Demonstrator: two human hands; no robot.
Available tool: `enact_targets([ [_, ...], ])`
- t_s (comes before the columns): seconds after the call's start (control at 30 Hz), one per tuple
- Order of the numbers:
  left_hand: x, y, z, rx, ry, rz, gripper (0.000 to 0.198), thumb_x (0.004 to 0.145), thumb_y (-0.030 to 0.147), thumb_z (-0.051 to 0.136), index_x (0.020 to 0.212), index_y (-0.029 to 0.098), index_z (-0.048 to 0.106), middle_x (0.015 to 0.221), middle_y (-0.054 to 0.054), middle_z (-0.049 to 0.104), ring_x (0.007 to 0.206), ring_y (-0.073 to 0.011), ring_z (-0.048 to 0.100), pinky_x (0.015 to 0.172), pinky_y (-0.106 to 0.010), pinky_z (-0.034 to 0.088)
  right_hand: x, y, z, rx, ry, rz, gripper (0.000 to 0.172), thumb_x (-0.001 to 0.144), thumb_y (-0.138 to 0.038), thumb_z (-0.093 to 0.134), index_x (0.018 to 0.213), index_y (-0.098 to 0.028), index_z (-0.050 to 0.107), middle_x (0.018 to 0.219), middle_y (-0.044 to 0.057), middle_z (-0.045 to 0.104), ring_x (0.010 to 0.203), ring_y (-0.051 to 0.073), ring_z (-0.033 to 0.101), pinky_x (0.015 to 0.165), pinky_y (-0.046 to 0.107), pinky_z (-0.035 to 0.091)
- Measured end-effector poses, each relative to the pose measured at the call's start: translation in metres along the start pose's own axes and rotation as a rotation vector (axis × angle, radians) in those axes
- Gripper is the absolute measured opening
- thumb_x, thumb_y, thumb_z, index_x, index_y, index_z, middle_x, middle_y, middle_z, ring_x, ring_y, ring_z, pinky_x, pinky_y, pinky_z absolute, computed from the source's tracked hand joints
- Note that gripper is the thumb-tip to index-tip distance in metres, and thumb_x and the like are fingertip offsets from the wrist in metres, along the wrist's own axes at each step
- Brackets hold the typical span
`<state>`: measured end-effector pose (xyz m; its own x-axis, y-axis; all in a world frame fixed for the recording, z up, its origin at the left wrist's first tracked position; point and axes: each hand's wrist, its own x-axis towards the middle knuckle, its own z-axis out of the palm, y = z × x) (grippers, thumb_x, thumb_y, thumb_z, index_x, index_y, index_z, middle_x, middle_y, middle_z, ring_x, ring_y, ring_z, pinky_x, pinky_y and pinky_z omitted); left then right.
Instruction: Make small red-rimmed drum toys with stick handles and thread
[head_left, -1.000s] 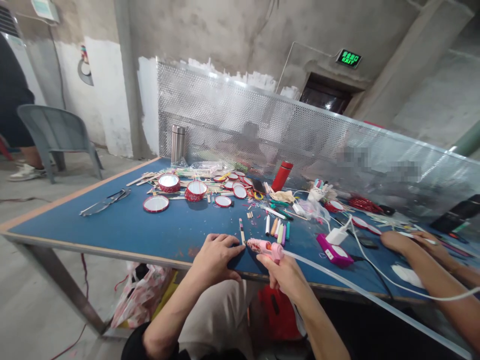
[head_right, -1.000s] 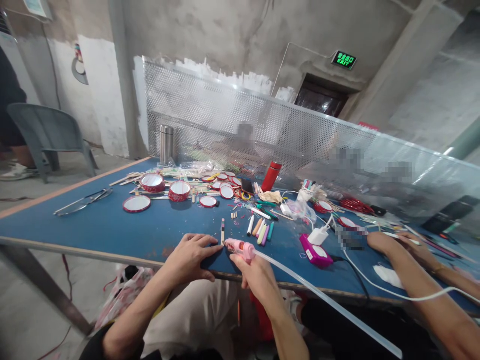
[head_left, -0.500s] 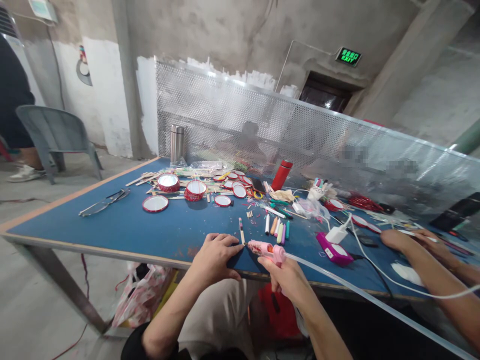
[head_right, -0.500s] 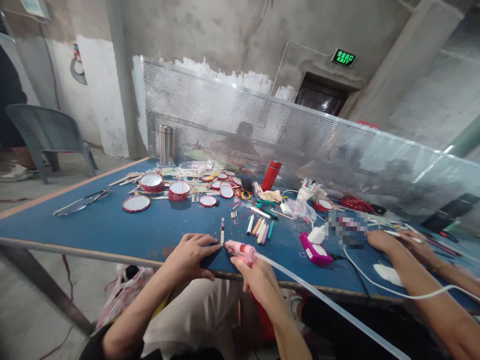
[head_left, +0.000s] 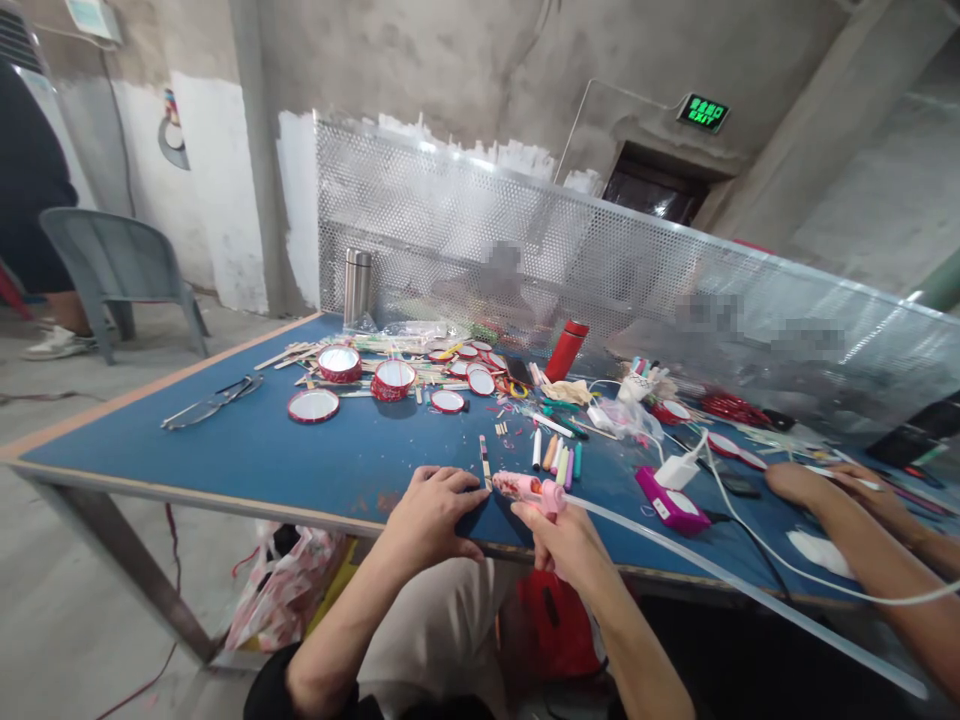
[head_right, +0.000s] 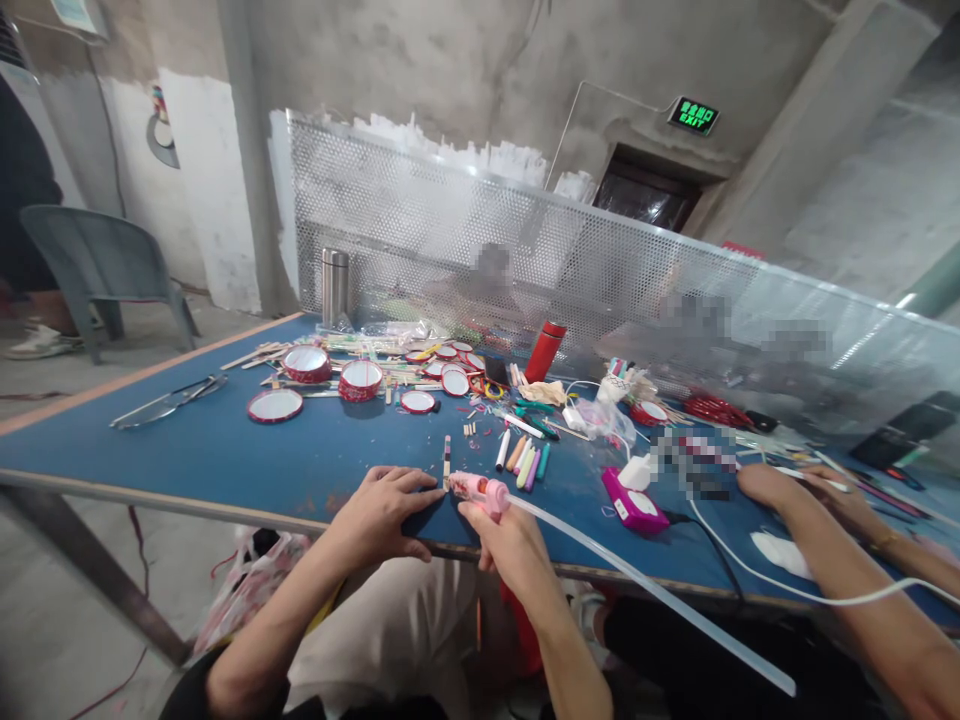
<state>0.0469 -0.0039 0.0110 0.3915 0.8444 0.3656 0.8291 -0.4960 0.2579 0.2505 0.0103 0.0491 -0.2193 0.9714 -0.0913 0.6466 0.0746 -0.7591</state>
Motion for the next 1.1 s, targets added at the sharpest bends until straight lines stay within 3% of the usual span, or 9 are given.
enact_targets([
  [1.1,0.001,0.0,0.0,0.011,-0.021,-0.012,0.078,0.054,0.053,0.083,0.124,0.031,0.055,0.124,-0.004,0.061,0.112,-0.0294,0.053,0.09,-0.044,0.033,-0.013,-0.001,-0.007,-0.082,-0.01,0.029,0.055,0.083,-0.05,0.049,0.037,-0.02,0.049,0.033,-0.002,0.048,0.032,0.009,0.047,0.041,0.019,0.04],
])
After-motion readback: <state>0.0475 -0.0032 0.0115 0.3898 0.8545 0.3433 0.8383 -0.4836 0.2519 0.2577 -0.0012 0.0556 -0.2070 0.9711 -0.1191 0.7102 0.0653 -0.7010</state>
